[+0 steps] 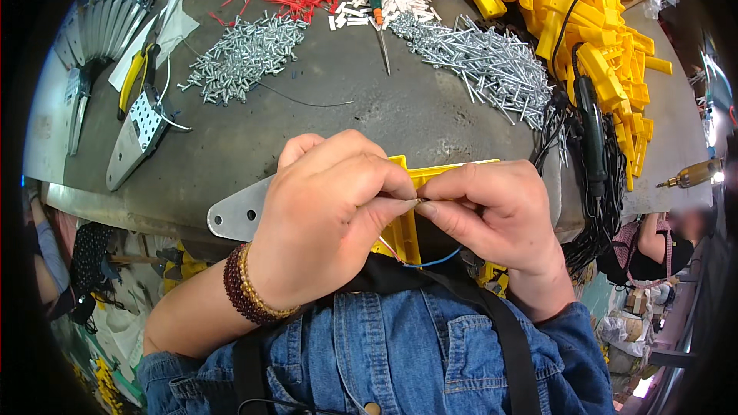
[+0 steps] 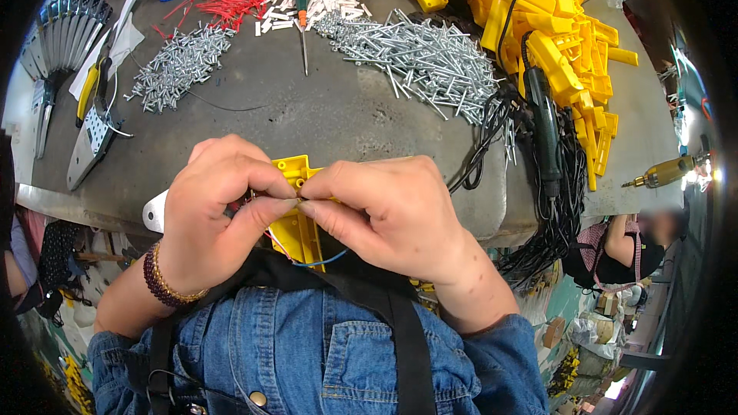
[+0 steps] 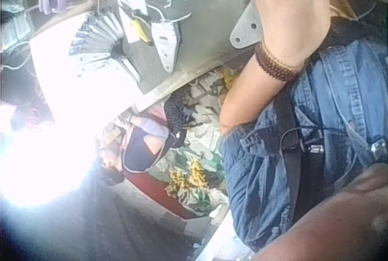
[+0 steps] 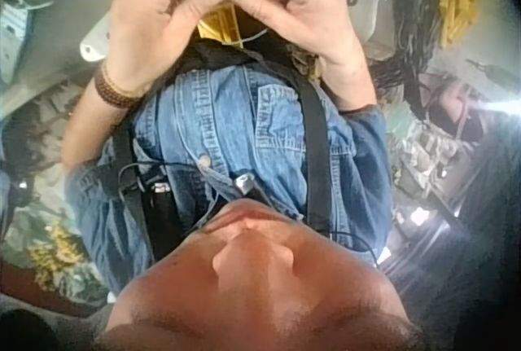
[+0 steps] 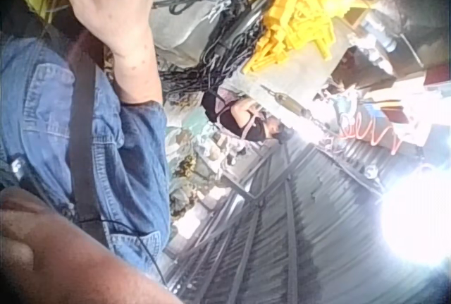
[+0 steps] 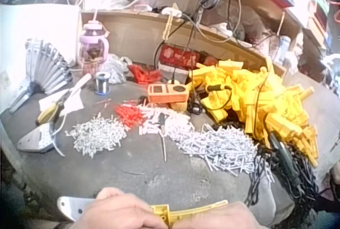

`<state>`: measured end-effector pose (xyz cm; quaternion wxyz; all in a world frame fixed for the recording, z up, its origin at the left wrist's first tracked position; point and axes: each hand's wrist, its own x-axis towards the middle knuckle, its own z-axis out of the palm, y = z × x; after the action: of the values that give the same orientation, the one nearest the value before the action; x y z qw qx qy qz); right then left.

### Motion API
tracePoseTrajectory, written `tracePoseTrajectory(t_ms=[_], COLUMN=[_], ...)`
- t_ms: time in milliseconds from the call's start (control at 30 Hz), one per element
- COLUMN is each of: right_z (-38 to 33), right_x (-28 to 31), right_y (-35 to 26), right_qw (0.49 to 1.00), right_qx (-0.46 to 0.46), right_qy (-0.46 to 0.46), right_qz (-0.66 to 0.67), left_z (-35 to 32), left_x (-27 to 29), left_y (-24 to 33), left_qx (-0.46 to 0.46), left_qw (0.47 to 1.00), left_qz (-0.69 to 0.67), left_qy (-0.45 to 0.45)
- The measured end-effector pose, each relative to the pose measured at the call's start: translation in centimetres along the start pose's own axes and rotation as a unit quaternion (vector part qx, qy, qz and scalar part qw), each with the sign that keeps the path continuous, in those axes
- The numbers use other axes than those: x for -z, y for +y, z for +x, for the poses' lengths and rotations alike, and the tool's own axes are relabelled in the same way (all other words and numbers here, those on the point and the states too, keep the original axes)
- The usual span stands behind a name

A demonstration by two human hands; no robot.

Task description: The person solders wires inside a plastic tool housing using a soldering iron, fastens the casing components together with an electric screwdriver, and applies a sticker onto the tool.

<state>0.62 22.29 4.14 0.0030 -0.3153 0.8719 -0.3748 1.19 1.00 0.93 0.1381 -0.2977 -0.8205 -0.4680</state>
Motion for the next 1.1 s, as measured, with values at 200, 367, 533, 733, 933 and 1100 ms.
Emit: tracePoseTrajectory(t_ms=[200,367,533,733,933,1100], right_z=[0.7,1.9,3.2,4.8,8.2,14.0], right_x=[-0.1,0.1,-0.3,1.1,8.8,16.7], right_y=[1.0,1.1,0.9,0.5,5.5,15.6], right_qw=[0.993,0.98,0.954,0.932,0.96,0.96], right_qx=[0.094,0.144,0.231,0.244,0.136,-0.057], right_qy=[0.01,-0.007,-0.012,-0.051,0.158,0.234], right_qz=[-0.069,-0.138,-0.193,-0.264,-0.189,-0.143], left_z=[0.3,0.6,0.4,-2.5,-1.7,4.2], left_x=[0.0,0.4,0.8,5.4,10.1,5.9], left_y=[-0.5,-0.3,-0.5,-1.8,-4.1,-6.3], left_qx=[-0.053,-0.056,-0.065,-0.029,0.001,0.032], left_qw=[0.996,0.993,0.995,0.966,0.972,0.971], left_qz=[0.068,0.099,0.079,0.2,0.158,0.185], left_qy=[0.0,0.009,0.015,-0.163,-0.175,-0.146])
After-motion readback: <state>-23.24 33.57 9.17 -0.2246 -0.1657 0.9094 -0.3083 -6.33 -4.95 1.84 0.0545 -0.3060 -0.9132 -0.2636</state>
